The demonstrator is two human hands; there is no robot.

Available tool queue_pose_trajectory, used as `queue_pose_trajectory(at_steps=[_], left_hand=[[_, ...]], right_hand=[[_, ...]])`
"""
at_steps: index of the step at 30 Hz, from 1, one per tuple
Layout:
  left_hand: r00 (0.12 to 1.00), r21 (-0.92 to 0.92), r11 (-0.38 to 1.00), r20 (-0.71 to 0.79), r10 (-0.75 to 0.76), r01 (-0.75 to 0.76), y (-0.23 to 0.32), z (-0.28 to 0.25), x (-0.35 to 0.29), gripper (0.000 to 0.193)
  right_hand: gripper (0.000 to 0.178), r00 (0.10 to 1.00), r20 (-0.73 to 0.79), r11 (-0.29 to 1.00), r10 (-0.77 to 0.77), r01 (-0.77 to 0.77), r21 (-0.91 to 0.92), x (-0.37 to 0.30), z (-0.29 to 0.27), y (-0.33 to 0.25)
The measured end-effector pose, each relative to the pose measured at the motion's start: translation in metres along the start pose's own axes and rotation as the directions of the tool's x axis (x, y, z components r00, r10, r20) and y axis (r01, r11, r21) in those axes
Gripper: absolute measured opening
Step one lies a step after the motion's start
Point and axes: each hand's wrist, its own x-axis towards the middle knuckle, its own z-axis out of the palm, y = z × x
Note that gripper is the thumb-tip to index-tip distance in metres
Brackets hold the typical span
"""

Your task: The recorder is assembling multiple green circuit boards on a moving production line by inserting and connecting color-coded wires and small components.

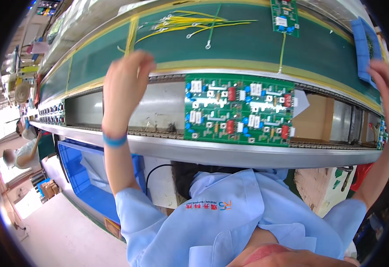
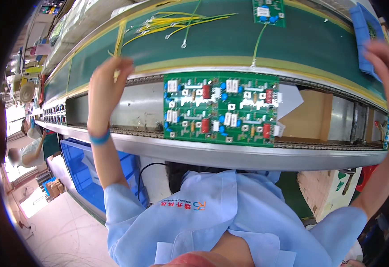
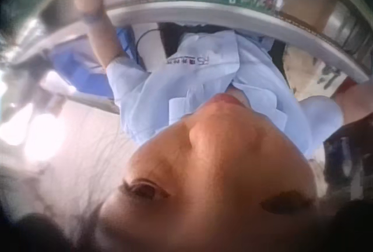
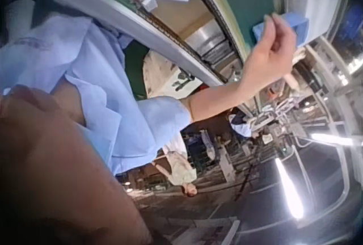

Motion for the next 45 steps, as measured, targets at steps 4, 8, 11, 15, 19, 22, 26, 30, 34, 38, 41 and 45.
queue_pose_trajectory(at_steps=[4, 8, 11, 15, 19, 22, 26, 30, 34, 38, 41, 45], left_hand=[[0.993, 0.325, 0.945, -0.100, 0.060, -0.024, -0.060, 0.029, 0.044, 0.020], [1.000, 0.186, 0.983, -0.007, 0.003, -0.002, -0.118, 0.025, 0.028, 0.014], [0.996, -0.029, 0.998, 0.066, 0.057, -0.055, -0.121, 0.022, 0.046, 0.010], [0.985, 0.043, 0.987, 0.089, 0.151, -0.155, -0.128, 0.021, 0.044, 0.011], [0.992, 0.057, 0.990, 0.015, 0.126, -0.127, -0.114, 0.025, 0.034, 0.011], [0.986, -0.043, 0.994, -0.137, 0.098, -0.105, -0.092, 0.022, 0.035, 0.016], [0.996, -0.033, 0.999, -0.087, 0.002, -0.005, -0.088, 0.021, 0.029, 0.028], [0.985, -0.333, 0.943, -0.156, -0.072, 0.016, -0.070, 0.021, 0.027, 0.022], [0.948, -0.442, 0.894, -0.245, -0.201, 0.075, -0.066, 0.025, 0.022, 0.021], [0.918, -0.365, 0.922, -0.307, -0.250, 0.129, -0.057, 0.023, 0.018, 0.012], [0.913, -0.403, 0.914, -0.358, -0.196, 0.038, -0.058, 0.025, 0.006, 0.019], [0.931, -0.528, 0.834, -0.199, -0.305, 0.161, -0.053, 0.025, 0.003, 0.022]], right_hand=[[0.021, 0.866, 0.136, 0.858, -0.481, 0.497, -0.133, 0.125, 0.093, -0.097], [0.015, 0.717, 0.054, 0.688, -0.695, 0.641, 0.339, 0.196, 0.171, -0.151], [0.011, 0.823, 0.312, 0.769, -0.474, 0.560, -0.309, 0.211, 0.195, -0.147], [0.004, 0.805, 0.237, 0.739, -0.544, 0.594, -0.319, 0.217, 0.201, -0.146], [0.009, 0.813, 0.048, 0.778, -0.581, 0.571, -0.260, 0.203, 0.177, -0.128], [0.010, 0.988, 0.112, 0.969, -0.108, 0.080, 0.234, 0.168, 0.134, -0.146], [0.011, 0.985, 0.101, 0.779, -0.142, 0.048, 0.625, 0.128, 0.130, -0.146], [0.014, 0.865, 0.487, 0.812, -0.122, -0.195, 0.550, 0.114, 0.115, -0.153], [0.012, 0.866, 0.416, 0.615, -0.277, -0.172, 0.769, 0.098, 0.139, -0.133], [0.010, 0.840, 0.354, 0.764, -0.411, 0.106, 0.636, 0.099, 0.134, -0.133], [0.011, 0.807, 0.340, 0.795, -0.483, 0.241, 0.557, 0.099, 0.124, -0.135], [0.011, 0.781, 0.338, 0.800, -0.526, 0.318, 0.509, 0.091, 0.127, -0.127]])
